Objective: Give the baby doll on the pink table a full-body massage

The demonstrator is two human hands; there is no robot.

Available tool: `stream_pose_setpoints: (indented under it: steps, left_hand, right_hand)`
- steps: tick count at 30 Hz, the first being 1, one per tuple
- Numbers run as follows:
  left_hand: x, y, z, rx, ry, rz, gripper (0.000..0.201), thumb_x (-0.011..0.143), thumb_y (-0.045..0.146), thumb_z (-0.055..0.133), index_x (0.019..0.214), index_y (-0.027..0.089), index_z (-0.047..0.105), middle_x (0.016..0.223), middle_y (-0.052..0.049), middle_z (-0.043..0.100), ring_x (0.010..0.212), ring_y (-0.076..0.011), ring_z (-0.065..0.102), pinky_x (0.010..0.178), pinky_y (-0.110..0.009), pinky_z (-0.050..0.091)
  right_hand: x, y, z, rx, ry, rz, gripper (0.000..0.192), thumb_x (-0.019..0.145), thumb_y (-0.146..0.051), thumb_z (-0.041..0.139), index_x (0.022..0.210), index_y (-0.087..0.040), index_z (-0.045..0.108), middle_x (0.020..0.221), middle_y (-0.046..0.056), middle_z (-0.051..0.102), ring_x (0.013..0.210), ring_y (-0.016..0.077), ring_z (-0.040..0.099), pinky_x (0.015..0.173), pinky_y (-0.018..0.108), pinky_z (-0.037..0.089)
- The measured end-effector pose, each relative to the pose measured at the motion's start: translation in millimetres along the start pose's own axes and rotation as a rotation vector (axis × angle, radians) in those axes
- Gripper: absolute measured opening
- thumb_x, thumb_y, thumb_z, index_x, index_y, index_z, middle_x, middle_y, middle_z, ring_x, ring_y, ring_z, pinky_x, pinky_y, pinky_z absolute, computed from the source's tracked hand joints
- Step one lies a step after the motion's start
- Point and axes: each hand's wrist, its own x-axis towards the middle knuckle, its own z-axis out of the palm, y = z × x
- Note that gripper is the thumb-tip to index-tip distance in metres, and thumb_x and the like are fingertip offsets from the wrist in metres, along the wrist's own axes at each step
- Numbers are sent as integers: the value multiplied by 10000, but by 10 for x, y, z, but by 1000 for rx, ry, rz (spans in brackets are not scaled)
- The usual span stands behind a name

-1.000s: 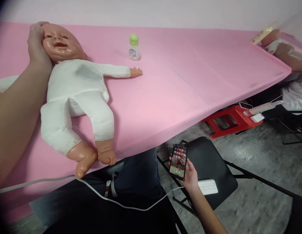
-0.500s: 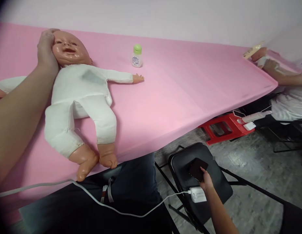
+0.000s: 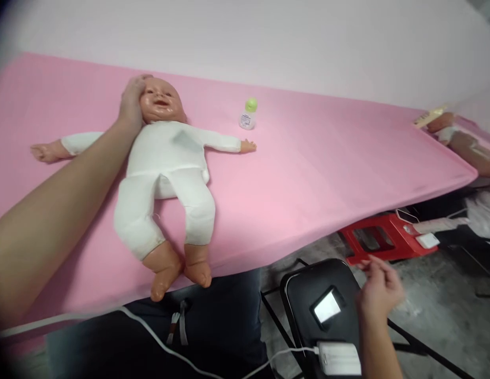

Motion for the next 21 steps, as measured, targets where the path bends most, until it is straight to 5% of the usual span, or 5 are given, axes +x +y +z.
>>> stream_pose_setpoints:
  steps: [5, 8, 15, 18, 21]
  left_hand:
    - [-45, 39, 11, -188, 105, -151, 319, 1116, 290, 399, 1322, 72, 509, 1366, -96, 610, 1250, -144, 584, 1173, -369, 413]
    - [-78, 45, 7, -224, 163, -129, 274, 1030, 311, 527, 1204, 128, 633, 1265, -73, 678, 1249, -207, 618, 1138, -360, 447]
    - [-196, 120, -51, -202, 174, -120, 346, 936, 377, 546, 1181, 172, 681, 1321, -81, 677, 1279, -238, 600, 1158, -359, 421]
    - [-242, 138, -77, -226, 169, -124, 374, 905, 391, 569, 1178, 165, 688, 1281, -93, 694, 1245, -255, 616, 1134, -376, 447]
    - [-277, 140, -99, -209, 133, -100, 397, 910, 426, 587, 1204, 182, 694, 1323, -88, 675, 1286, -254, 590, 1156, -366, 422]
  right_hand:
    - [-479, -1745, 1388, 532, -465, -341, 221, 733, -156, 609, 804, -297, 764, 557, -7, 487, 471, 152, 444, 489, 359, 350]
    - [-991, -2307, 2337, 693, -830, -390, 254, 772, -130, 653, 951, -293, 731, 691, -12, 614, 583, 155, 576, 522, 315, 440]
    - [-1855, -2283, 4813, 578, -1189, -272, 407, 899, -315, 575, 1305, -278, 566, 1301, 52, 632, 1190, 207, 595, 1031, 408, 505]
    - [-2097, -2192, 5371, 493, -1252, -111, 403, 878, -388, 615, 1245, -224, 641, 1337, 70, 646, 1271, 234, 569, 1142, 406, 420]
    - [-2213, -2125, 5534, 534, -1293, -24, 425, 850, -446, 650, 1215, -233, 690, 1343, 43, 673, 1288, 237, 581, 1156, 380, 414]
